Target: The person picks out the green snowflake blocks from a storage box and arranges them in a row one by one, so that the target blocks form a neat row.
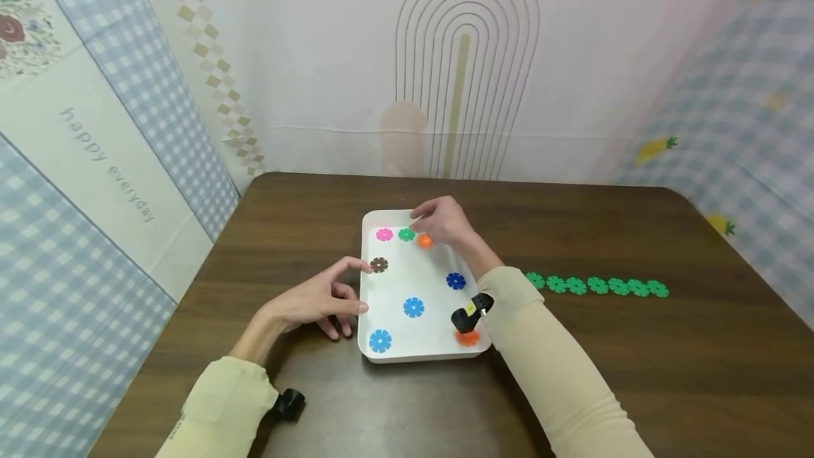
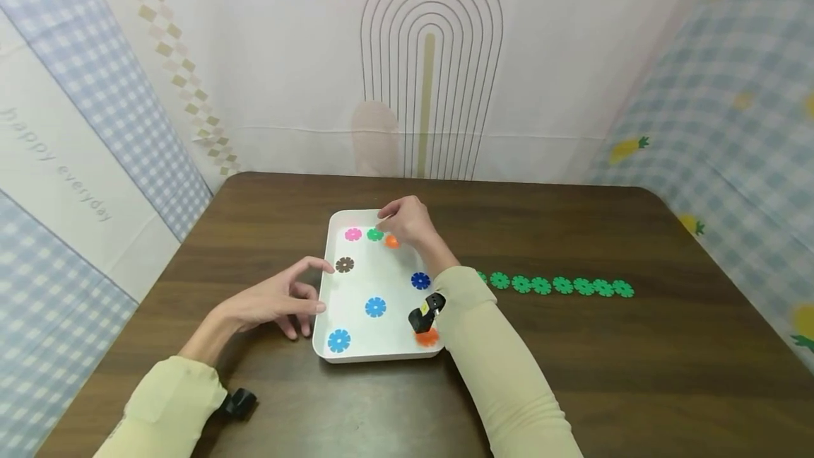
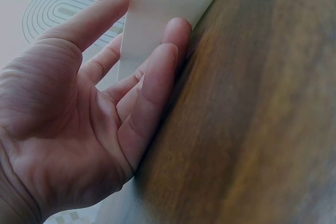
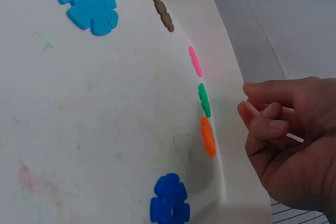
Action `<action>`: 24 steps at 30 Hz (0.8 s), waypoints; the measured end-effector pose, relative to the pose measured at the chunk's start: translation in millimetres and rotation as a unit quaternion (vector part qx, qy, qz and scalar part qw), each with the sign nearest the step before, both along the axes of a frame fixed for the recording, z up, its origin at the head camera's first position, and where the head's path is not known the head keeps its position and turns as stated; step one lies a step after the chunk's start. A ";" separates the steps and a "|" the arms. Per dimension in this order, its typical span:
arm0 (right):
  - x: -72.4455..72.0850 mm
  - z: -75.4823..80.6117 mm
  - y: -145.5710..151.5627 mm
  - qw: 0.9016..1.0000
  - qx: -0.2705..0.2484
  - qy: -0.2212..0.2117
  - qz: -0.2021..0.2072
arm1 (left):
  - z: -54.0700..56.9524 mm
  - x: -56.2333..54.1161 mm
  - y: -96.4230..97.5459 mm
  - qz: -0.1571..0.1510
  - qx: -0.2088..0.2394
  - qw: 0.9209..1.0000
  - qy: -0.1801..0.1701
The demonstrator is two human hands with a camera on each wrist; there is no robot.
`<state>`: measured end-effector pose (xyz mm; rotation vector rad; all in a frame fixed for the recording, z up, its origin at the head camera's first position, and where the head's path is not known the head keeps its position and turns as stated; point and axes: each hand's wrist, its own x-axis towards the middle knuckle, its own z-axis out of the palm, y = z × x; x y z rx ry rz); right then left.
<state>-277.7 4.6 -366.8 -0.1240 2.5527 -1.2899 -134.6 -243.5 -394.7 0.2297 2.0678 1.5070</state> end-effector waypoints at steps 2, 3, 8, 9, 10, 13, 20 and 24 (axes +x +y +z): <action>-1.0 -4.6 -0.5 1.000 0.011 -0.004 -0.003 | -0.8 -0.6 1.5 0.000 0.000 1.000 -0.002; -1.4 -6.8 -0.6 1.000 0.018 -0.006 -0.003 | -1.1 -0.8 2.2 0.001 -0.001 1.000 -0.003; -3.4 -15.3 -1.4 0.999 0.044 -0.007 0.000 | -1.0 -1.4 4.7 0.002 -0.002 1.000 -0.006; -3.8 -16.2 -1.7 0.999 0.047 -0.004 0.000 | -0.7 -1.4 5.3 0.001 -0.003 1.000 -0.006; -4.3 -17.0 -2.1 0.999 0.048 -0.002 0.000 | -0.3 -1.3 5.6 0.001 -0.002 1.000 -0.006; -5.2 -18.1 -3.3 0.998 0.056 0.004 0.002 | 0.9 -0.5 6.9 0.001 -0.002 1.000 -0.008; -3.8 -16.7 -4.7 0.996 0.082 0.019 0.019 | 2.5 -0.2 8.9 -0.003 0.003 1.000 -0.008; -0.9 -16.2 -5.2 0.994 0.096 0.036 0.037 | 2.0 -0.5 8.9 -0.002 0.004 1.000 -0.009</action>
